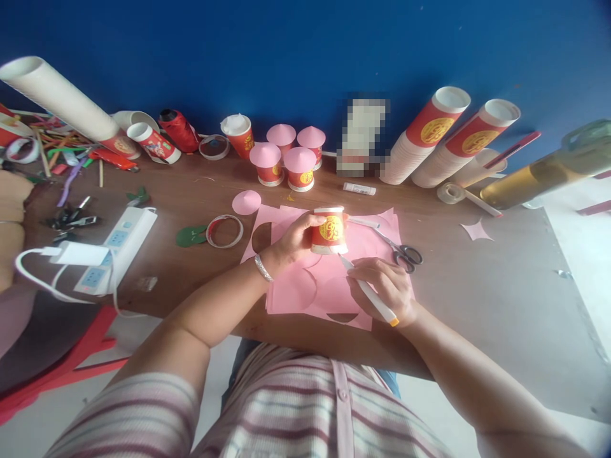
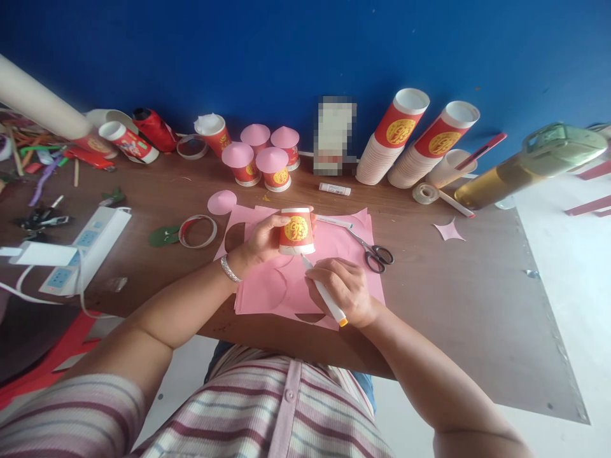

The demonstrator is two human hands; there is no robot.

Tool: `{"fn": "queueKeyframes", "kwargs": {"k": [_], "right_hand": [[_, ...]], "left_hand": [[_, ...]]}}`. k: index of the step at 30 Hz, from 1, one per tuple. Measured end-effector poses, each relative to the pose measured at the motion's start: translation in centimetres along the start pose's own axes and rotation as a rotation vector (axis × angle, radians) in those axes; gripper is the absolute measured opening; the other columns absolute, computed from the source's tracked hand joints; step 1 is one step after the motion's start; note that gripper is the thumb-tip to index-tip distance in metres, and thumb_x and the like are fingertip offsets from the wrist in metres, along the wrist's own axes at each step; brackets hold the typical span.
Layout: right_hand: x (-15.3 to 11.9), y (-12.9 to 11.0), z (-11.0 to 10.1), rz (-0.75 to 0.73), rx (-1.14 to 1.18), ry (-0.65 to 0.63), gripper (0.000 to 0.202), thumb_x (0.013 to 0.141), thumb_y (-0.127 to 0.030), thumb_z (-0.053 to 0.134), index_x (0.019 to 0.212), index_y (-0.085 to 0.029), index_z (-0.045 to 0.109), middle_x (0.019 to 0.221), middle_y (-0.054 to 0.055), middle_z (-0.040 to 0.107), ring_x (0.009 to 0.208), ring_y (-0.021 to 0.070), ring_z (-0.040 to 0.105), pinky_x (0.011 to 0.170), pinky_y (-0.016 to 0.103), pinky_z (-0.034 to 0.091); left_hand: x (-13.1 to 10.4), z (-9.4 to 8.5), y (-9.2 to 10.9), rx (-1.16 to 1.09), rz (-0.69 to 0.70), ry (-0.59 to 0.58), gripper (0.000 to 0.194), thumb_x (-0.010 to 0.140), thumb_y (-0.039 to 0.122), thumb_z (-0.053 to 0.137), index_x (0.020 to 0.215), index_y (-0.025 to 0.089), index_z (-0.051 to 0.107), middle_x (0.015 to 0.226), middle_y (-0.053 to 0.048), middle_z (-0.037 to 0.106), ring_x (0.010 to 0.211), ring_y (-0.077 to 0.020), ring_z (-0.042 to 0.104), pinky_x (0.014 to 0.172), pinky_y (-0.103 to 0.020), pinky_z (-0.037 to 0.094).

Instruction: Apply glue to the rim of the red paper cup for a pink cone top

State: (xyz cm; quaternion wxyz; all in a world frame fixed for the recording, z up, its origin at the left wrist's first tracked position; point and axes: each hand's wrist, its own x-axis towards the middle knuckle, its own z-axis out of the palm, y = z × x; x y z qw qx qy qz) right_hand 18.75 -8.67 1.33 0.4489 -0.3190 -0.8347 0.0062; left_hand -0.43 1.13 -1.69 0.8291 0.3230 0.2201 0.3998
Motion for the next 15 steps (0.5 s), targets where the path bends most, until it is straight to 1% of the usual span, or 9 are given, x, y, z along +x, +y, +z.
{"fn": "queueKeyframes", "kwargs": {"k": [3,7,9,12,13,15], "right_hand": [[0.08,0.09,-0.03,0.001,-0.014,0.01,0.027,0.087,-0.006,0.063,0.108,-0.023,0.059,0.077,0.001,0.068,0.067,0.0153,0.07,0.057,0.026,0.06],[0.08,0.2,0.0,-0.014,-0.003,0.013,0.029,0.085,-0.005,0.064,0.108,-0.021,0.06,0.077,0.001,0.068,0.07,0.0166,0.071,0.06,0.028,0.062],[0.05,0.25,-0.01,-0.013,0.012,0.015,0.032,0.084,-0.005,0.064,0.11,-0.023,0.06,0.076,0.0,0.068,0.069,0.0165,0.07,0.068,0.032,0.066],[0.0,0.23,-0.03,-0.014,0.043,0.009,0.036,0.084,-0.005,0.064,0.115,-0.025,0.06,0.076,-0.003,0.066,0.064,0.015,0.067,0.085,0.044,0.068],[-0.01,0.2,-0.02,-0.016,0.057,-0.001,0.037,0.084,-0.005,0.063,0.115,-0.025,0.06,0.076,-0.004,0.066,0.063,0.0144,0.066,0.089,0.047,0.068],[-0.01,0.08,0.03,-0.022,0.09,-0.026,0.035,0.085,-0.005,0.062,0.115,-0.024,0.059,0.078,-0.004,0.065,0.063,0.0134,0.064,0.092,0.05,0.067]], "left_hand": [[-0.03,-0.08,-0.03,0.0,-0.006,-0.013,0.041,0.078,0.034,0.066,0.112,0.013,0.072,0.119,-0.016,0.073,0.11,-0.0301,0.068,0.088,-0.04,0.054],[-0.06,-0.11,-0.05,-0.01,-0.003,-0.028,0.044,0.078,0.033,0.065,0.117,0.014,0.071,0.119,-0.015,0.073,0.11,-0.0299,0.068,0.09,-0.04,0.054],[-0.07,-0.04,-0.01,-0.003,-0.004,-0.022,0.045,0.078,0.034,0.066,0.118,0.014,0.071,0.12,-0.015,0.073,0.11,-0.0293,0.067,0.09,-0.04,0.054],[-0.13,0.12,0.07,0.023,-0.014,-0.014,0.046,0.079,0.035,0.066,0.119,0.014,0.071,0.119,-0.015,0.073,0.105,-0.0276,0.068,0.087,-0.038,0.054],[-0.15,0.18,0.09,0.028,-0.012,-0.014,0.045,0.079,0.036,0.066,0.119,0.014,0.071,0.119,-0.015,0.073,0.104,-0.027,0.068,0.086,-0.038,0.054],[-0.2,0.32,0.1,0.031,0.003,-0.018,0.044,0.079,0.035,0.067,0.117,0.014,0.072,0.118,-0.014,0.073,0.103,-0.0262,0.068,0.086,-0.038,0.054]]}}
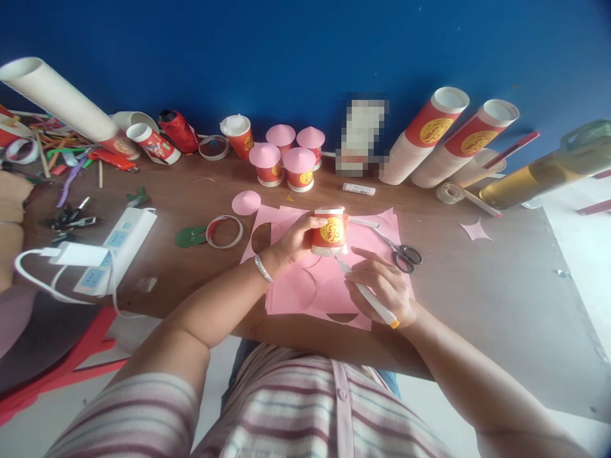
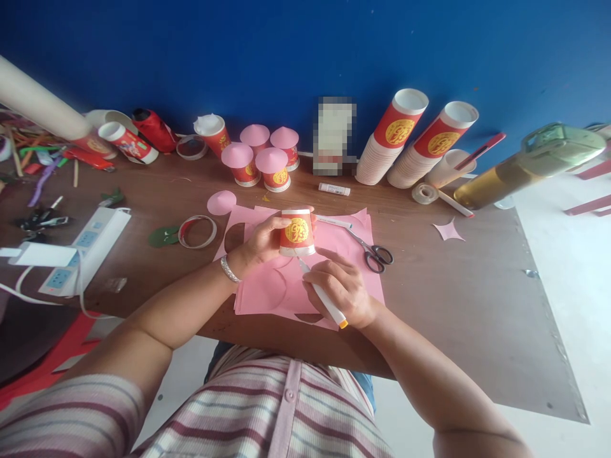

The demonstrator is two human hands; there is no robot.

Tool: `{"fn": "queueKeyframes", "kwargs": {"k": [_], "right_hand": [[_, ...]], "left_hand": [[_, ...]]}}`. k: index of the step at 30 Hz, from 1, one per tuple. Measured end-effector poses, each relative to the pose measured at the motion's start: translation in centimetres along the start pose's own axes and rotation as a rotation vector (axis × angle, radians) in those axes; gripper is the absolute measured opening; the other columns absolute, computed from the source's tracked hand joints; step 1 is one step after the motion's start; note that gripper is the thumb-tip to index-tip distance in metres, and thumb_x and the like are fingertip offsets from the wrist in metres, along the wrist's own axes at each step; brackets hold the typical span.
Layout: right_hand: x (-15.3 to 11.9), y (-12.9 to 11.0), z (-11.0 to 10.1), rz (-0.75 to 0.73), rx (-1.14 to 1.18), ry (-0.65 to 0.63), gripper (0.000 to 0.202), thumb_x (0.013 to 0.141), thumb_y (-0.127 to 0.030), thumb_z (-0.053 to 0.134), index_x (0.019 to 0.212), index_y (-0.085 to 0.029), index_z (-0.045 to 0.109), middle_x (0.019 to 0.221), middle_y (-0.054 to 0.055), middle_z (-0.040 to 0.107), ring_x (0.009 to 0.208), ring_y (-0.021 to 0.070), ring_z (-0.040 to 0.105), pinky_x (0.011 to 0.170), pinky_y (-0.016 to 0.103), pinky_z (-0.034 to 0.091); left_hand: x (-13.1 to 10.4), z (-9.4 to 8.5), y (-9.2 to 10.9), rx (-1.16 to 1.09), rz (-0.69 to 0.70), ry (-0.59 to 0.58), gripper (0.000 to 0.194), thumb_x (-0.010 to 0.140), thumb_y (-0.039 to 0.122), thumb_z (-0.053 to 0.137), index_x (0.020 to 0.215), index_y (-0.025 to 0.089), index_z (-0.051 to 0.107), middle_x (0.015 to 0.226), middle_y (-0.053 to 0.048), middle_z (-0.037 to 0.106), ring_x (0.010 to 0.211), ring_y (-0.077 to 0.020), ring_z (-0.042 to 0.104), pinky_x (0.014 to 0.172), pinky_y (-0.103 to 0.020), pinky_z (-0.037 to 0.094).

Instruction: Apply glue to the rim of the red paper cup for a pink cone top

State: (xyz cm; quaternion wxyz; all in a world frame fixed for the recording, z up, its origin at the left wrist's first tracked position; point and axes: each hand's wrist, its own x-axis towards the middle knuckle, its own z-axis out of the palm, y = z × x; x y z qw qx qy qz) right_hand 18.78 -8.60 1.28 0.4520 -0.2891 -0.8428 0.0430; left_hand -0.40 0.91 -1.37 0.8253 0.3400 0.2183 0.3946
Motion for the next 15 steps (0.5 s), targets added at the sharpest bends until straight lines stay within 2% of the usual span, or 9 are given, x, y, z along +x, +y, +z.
{"fn": "queueKeyframes", "kwargs": {"k": [5,8,11,15], "right_hand": [[0.1,-0.3,0.3,-0.037,0.081,-0.027,0.031,0.085,-0.004,0.062,0.111,-0.021,0.059,0.078,-0.003,0.064,0.063,0.0125,0.062,0.093,0.049,0.067],[0.1,-0.5,0.4,-0.029,0.101,-0.053,0.031,0.086,-0.005,0.062,0.112,-0.022,0.059,0.079,-0.003,0.064,0.064,0.0127,0.063,0.094,0.049,0.067],[0.0,-0.5,0.5,-0.029,0.092,-0.054,0.031,0.086,-0.005,0.063,0.112,-0.022,0.06,0.079,-0.003,0.064,0.063,0.0123,0.063,0.094,0.048,0.066],[-0.3,0.0,0.4,-0.03,0.013,0.022,0.033,0.089,-0.008,0.063,0.118,-0.023,0.06,0.079,-0.003,0.066,0.065,0.0142,0.065,0.087,0.046,0.067]], "left_hand": [[-0.3,0.7,0.1,0.002,-0.009,0.021,0.043,0.078,0.035,0.073,0.117,0.017,0.07,0.112,-0.011,0.072,0.09,-0.0206,0.067,0.076,-0.035,0.055],[-0.5,1.2,0.3,0.055,-0.029,0.053,0.047,0.075,0.039,0.078,0.117,0.02,0.069,0.101,-0.006,0.069,0.082,-0.0177,0.065,0.07,-0.031,0.053],[-0.7,1.4,0.6,0.114,-0.04,0.07,0.056,0.073,0.04,0.082,0.123,0.022,0.065,0.096,-0.003,0.065,0.083,-0.0166,0.063,0.072,-0.031,0.053],[-0.7,1.2,0.6,0.17,0.011,0.081,0.066,0.072,0.034,0.084,0.132,0.024,0.06,0.102,-0.004,0.062,0.087,-0.0146,0.06,0.075,-0.027,0.051]]}}
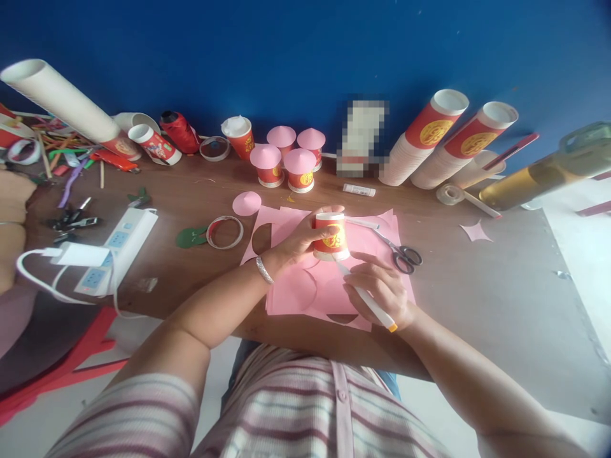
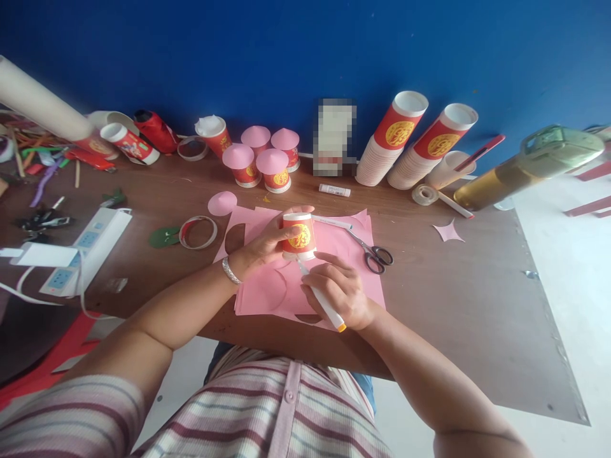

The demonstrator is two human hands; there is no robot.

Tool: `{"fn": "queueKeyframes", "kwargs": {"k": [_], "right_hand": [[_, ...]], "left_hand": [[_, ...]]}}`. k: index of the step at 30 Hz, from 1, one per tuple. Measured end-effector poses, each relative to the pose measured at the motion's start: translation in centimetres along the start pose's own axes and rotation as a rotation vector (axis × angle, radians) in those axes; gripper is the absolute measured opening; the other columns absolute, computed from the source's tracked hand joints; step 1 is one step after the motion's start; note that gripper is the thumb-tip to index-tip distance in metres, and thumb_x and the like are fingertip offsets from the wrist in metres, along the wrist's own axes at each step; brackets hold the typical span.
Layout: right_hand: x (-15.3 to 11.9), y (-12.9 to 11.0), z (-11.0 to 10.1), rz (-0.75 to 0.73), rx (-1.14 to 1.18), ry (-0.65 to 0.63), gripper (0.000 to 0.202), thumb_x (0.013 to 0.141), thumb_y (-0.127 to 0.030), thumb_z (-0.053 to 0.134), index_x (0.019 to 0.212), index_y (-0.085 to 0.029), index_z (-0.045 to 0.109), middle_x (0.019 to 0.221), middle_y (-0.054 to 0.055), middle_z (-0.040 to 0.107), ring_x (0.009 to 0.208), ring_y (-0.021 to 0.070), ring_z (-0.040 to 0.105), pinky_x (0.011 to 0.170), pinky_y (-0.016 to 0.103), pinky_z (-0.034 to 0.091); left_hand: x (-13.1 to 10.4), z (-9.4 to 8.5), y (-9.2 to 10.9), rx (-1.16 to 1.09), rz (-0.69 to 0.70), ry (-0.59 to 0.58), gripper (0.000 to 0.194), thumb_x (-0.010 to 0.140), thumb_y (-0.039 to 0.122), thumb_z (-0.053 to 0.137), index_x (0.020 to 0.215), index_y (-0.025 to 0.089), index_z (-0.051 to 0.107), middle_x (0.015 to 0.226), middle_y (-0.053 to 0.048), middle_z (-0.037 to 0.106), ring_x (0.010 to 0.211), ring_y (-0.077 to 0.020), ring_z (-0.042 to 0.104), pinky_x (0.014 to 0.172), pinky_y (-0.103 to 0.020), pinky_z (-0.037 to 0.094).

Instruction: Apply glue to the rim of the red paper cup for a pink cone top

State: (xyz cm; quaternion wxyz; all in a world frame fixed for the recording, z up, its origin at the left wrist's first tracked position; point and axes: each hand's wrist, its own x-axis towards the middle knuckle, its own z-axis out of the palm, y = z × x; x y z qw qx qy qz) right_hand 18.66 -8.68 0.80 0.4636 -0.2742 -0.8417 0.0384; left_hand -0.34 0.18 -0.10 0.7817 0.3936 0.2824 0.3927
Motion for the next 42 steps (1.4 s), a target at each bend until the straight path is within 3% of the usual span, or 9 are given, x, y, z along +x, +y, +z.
{"fn": "queueKeyframes", "kwargs": {"k": [5,7,9,14,18,21,23,34,42], "right_hand": [[-0.7,1.4,-0.2,0.098,-0.129,0.105,0.034,0.098,-0.025,0.058,0.132,-0.022,0.059,0.094,0.007,0.07,0.091,0.0242,0.071,0.075,0.04,0.064],[-0.9,2.0,-0.3,0.211,-0.093,0.141,0.039,0.102,-0.04,0.053,0.135,-0.022,0.059,0.091,0.007,0.068,0.085,0.0237,0.069,0.073,0.04,0.062],[-1.0,2.7,-0.3,0.321,-0.02,0.181,0.04,0.103,-0.048,0.049,0.129,-0.021,0.064,0.091,0.007,0.066,0.078,0.021,0.067,0.071,0.039,0.06],[-0.9,4.3,-0.3,0.655,0.194,0.292,0.022,0.102,-0.039,0.057,0.103,-0.02,0.067,0.08,0.0,0.066,0.064,0.0138,0.067,0.061,0.029,0.056],[-0.4,5.1,-0.3,0.764,0.425,0.427,0.026,0.095,-0.041,0.067,0.084,-0.02,0.056,0.068,-0.004,0.062,0.056,0.0109,0.062,0.059,0.027,0.056],[-0.3,5.8,-0.3,0.805,0.531,0.501,0.032,0.09,-0.044,0.073,0.08,-0.02,0.057,0.069,-0.004,0.063,0.055,0.01,0.061,0.059,0.027,0.055],[-0.5,6.3,-0.3,0.866,0.597,0.538,0.033,0.087,-0.049,0.075,0.083,-0.02,0.06,0.071,-0.003,0.064,0.057,0.0103,0.061,0.062,0.028,0.055],[-0.5,7.0,-0.5,0.999,0.697,0.602,0.035,0.079,-0.053,0.079,0.082,-0.021,0.063,0.066,-0.005,0.061,0.054,0.0094,0.057,0.063,0.029,0.055],[-0.4,6.7,-0.6,1.033,0.684,0.473,0.04,0.077,-0.056,0.079,0.084,-0.019,0.065,0.068,-0.001,0.066,0.06,0.013,0.062,0.068,0.032,0.055]], "left_hand": [[0.1,-0.5,-0.8,0.172,0.114,-0.04,0.071,0.071,0.032,0.086,0.136,0.025,0.056,0.121,-0.009,0.063,0.102,-0.0198,0.06,0.087,-0.032,0.049],[0.0,-0.4,-0.9,0.266,0.13,-0.049,0.074,0.071,0.033,0.088,0.136,0.025,0.054,0.125,-0.01,0.063,0.105,-0.0215,0.061,0.092,-0.035,0.049],[-0.3,-0.2,-0.7,0.383,0.159,-0.087,0.072,0.072,0.033,0.088,0.135,0.026,0.055,0.129,-0.011,0.062,0.11,-0.0241,0.061,0.097,-0.039,0.048],[-0.5,-0.3,-0.1,0.578,0.238,-0.278,0.078,0.064,0.035,0.093,0.133,0.026,0.06,0.138,-0.013,0.059,0.135,-0.0328,0.05,0.115,-0.045,0.037],[0.1,-1.2,-0.3,0.427,0.243,-0.158,0.064,0.083,0.063,0.07,0.131,0.02,0.06,0.122,-0.013,0.065,0.118,-0.0272,0.06,0.102,-0.038,0.046],[0.9,-1.8,-0.1,0.452,0.253,0.133,0.042,0.091,0.055,0.064,0.115,0.02,0.064,0.105,-0.006,0.066,0.095,-0.0175,0.066,0.092,-0.032,0.05],[1.5,-2.2,0.2,0.549,0.253,0.22,0.037,0.085,0.047,0.074,0.107,0.019,0.065,0.102,-0.004,0.066,0.086,-0.0143,0.065,0.084,-0.029,0.053],[4.1,-3.0,3.0,1.68,0.384,-0.082,0.011,0.092,0.02,0.063,0.099,0.018,0.071,0.104,-0.007,0.068,0.083,-0.0164,0.065,0.078,-0.031,0.052],[3.9,-2.0,2.6,1.79,0.321,-0.112,0.018,0.095,0.022,0.055,0.084,0.018,0.069,0.094,-0.006,0.066,0.077,-0.0168,0.062,0.067,-0.029,0.047]]}}
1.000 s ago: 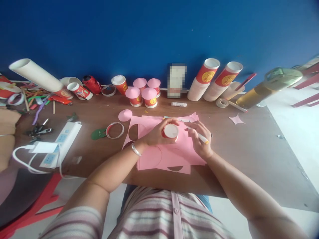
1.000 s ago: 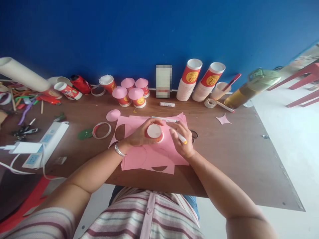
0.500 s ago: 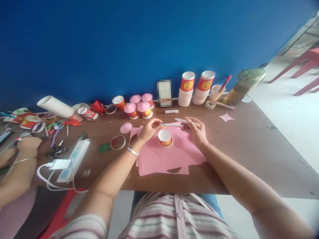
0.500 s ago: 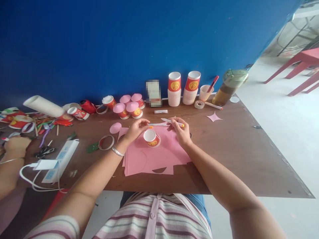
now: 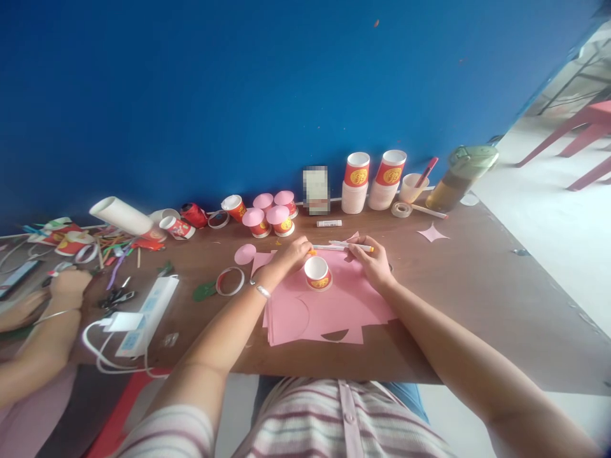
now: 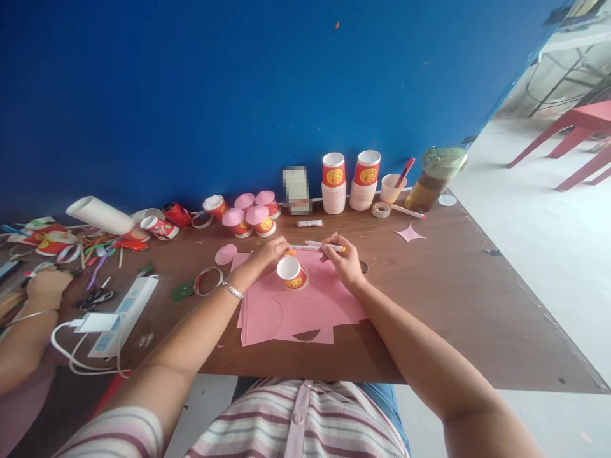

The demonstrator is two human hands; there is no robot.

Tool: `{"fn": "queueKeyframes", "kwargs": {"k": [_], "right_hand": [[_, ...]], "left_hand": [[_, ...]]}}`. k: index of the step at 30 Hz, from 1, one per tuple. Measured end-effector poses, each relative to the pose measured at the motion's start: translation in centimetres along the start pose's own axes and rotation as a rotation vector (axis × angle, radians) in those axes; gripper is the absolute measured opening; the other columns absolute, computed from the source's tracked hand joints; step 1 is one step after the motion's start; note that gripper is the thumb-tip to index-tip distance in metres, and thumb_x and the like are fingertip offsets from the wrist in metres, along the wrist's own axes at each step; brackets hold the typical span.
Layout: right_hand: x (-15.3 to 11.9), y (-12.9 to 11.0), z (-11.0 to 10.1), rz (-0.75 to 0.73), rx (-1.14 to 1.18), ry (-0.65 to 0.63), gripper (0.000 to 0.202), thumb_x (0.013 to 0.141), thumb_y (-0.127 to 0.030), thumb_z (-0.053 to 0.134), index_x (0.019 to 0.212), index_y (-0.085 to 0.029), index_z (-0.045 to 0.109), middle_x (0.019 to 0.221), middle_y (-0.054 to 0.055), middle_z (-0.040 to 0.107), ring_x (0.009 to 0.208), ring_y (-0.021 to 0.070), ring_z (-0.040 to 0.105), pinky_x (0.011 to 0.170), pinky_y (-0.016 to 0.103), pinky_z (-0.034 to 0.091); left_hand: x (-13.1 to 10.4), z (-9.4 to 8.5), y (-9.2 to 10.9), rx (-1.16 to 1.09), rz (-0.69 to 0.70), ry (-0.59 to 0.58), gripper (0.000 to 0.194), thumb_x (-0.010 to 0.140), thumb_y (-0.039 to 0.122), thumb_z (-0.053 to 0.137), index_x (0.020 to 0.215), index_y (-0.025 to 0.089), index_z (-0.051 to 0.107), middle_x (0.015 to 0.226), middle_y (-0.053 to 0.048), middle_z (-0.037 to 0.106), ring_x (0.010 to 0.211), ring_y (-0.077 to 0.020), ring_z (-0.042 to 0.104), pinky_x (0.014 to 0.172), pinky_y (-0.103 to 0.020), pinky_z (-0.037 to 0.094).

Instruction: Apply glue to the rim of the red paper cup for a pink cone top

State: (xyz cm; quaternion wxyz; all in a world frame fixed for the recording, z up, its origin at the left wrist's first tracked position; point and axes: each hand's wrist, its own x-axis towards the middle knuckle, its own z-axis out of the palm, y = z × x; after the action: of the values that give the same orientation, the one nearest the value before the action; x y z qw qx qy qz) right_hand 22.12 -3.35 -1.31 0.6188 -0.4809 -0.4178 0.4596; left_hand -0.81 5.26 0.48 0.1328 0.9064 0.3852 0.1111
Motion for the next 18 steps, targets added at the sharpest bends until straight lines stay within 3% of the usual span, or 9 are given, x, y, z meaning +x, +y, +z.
{"fn": "queueKeyframes", "kwargs": {"k": [5,11,18], "right_hand": [[-0.15,0.13,0.07,0.011,-0.06,-0.023,0.042,0.076,-0.058,0.078,0.086,-0.019,0.067,0.065,0.0,0.068,0.062,0.0156,0.065,0.072,0.034,0.055],[-0.25,0.14,0.14,0.029,-0.036,-0.025,0.045,0.075,-0.06,0.079,0.087,-0.018,0.068,0.068,0.001,0.069,0.061,0.0159,0.065,0.07,0.034,0.055],[-0.32,-0.06,0.2,0.03,-0.046,-0.054,0.048,0.074,-0.063,0.079,0.088,-0.019,0.068,0.069,0.002,0.069,0.062,0.0162,0.065,0.07,0.035,0.056]], "left_hand": [[0.25,-0.3,0.1,-0.064,-0.038,0.068,0.002,0.09,0.017,0.062,0.092,0.018,0.063,0.092,-0.004,0.07,0.078,-0.016,0.064,0.074,-0.029,0.052],[0.45,-0.24,0.89,-0.368,-0.027,0.174,0.006,0.092,0.025,0.065,0.095,0.02,0.064,0.095,-0.003,0.073,0.087,-0.016,0.069,0.077,-0.027,0.056],[0.7,0.13,0.96,-0.395,0.005,0.172,0.005,0.09,0.023,0.067,0.091,0.02,0.064,0.092,-0.002,0.072,0.083,-0.0159,0.068,0.075,-0.028,0.056]]}}
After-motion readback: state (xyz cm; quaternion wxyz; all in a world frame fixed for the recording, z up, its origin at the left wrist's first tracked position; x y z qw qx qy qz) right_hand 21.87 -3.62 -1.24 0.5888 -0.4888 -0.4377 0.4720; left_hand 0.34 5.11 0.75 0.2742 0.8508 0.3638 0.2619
